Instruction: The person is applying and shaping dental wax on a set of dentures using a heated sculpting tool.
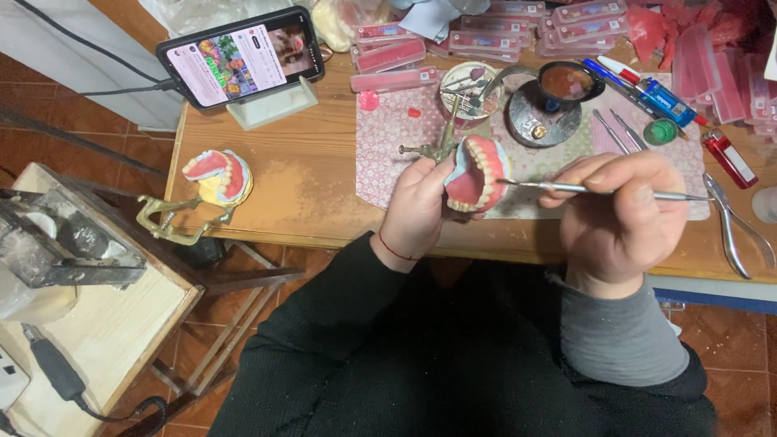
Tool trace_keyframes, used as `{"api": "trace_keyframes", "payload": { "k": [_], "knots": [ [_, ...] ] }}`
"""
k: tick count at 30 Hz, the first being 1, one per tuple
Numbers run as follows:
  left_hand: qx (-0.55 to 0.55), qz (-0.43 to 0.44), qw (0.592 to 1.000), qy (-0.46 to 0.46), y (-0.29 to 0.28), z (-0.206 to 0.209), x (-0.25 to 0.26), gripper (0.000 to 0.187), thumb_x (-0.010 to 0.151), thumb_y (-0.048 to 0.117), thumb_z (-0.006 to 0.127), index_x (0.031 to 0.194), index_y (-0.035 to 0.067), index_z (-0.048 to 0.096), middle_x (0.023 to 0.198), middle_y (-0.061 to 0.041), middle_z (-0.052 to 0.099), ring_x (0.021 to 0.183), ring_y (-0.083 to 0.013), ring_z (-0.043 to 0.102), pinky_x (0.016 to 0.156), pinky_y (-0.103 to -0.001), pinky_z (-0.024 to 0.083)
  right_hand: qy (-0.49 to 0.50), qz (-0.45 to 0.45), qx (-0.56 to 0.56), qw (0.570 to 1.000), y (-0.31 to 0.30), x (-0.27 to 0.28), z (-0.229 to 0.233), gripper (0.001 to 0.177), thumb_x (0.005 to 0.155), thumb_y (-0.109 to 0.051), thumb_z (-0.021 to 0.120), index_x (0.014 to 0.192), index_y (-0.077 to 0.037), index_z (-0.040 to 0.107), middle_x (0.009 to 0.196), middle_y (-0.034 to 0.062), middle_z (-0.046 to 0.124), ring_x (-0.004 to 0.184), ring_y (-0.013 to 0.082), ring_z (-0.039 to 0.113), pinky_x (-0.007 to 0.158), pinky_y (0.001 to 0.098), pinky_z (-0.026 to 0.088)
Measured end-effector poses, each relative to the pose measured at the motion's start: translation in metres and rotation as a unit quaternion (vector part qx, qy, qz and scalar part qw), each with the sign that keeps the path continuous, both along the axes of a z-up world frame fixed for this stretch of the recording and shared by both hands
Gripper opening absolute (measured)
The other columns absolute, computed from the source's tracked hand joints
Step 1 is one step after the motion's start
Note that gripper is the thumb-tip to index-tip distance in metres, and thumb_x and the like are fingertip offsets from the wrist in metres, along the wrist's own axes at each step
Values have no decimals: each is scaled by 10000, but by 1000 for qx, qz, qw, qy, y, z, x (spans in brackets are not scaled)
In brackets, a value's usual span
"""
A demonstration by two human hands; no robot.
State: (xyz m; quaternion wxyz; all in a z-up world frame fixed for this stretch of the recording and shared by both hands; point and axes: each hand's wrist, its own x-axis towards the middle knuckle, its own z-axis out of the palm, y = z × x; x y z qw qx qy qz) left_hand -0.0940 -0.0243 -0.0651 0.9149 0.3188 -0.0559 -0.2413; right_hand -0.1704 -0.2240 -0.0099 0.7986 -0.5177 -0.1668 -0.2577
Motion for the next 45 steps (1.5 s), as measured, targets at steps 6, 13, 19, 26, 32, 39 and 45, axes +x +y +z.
{"api": "trace_keyframes", "payload": {
  "k": [6, 13, 19, 26, 32, 39, 45],
  "knots": [
    [10, -12, 1000, -6, 2, 12, -2, 301, 1108, 195, 536, 1064, -66, 680, 923, -120, 737, 743, -162, 700, 659, -291, 568, 23, 9, 42, 999, 2, -1, -8, 355, 1194, -264, 569, 996, 30, 543, 883, 275, 665, 725, 330, 670, 690, 406, 592],
    [-3, -7, 1000, 8, 0, 6, -1, 281, 1109, 171, 534, 1120, -71, 676, 976, -117, 739, 799, -158, 704, 708, -298, 578, 87, 34, 128, 987, 0, 5, -29, 353, 1235, -273, 473, 1057, 28, 518, 940, 255, 672, 843, 345, 711, 778, 447, 625],
    [1, 15, 1000, 19, -1, 0, -1, 273, 1116, 161, 530, 1155, -83, 646, 1025, -141, 736, 827, -183, 714, 709, -336, 596, 94, 56, 149, 983, 5, 8, -26, 318, 1183, -279, 471, 1118, 26, 531, 953, 281, 694, 835, 364, 725, 802, 452, 623],
    [13, -13, 1000, -25, 3, 8, -3, 364, 1124, 252, 503, 1124, -80, 651, 934, -174, 736, 718, -235, 715, 635, -367, 604, 60, 65, 156, 984, 2, 7, -46, 299, 1199, -254, 482, 1113, 26, 542, 958, 286, 694, 836, 362, 712, 809, 462, 616],
    [14, -16, 1000, -10, 3, 9, -3, 393, 1110, 279, 516, 1108, -89, 652, 918, -186, 732, 709, -250, 706, 645, -385, 605, 18, 86, 123, 988, 2, 11, -48, 307, 1194, -256, 495, 1073, 18, 561, 936, 286, 697, 836, 354, 708, 811, 444, 605],
    [22, -35, 999, -6, 6, 9, -3, 430, 1120, 314, 517, 1099, -95, 647, 885, -193, 724, 671, -286, 706, 618, -375, 585, 14, 74, 133, 988, 3, 14, -50, 317, 1198, -267, 484, 1086, 20, 557, 949, 286, 698, 814, 354, 704, 793, 434, 602],
    [40, -31, 999, 4, 5, 10, -2, 418, 1100, 326, 503, 1084, -70, 636, 859, -193, 717, 657, -293, 713, 589, -371, 581, 9, 65, 131, 989, 7, 15, -44, 322, 1205, -264, 473, 1077, 18, 561, 944, 285, 701, 786, 353, 705, 785, 424, 607]
  ]
}}
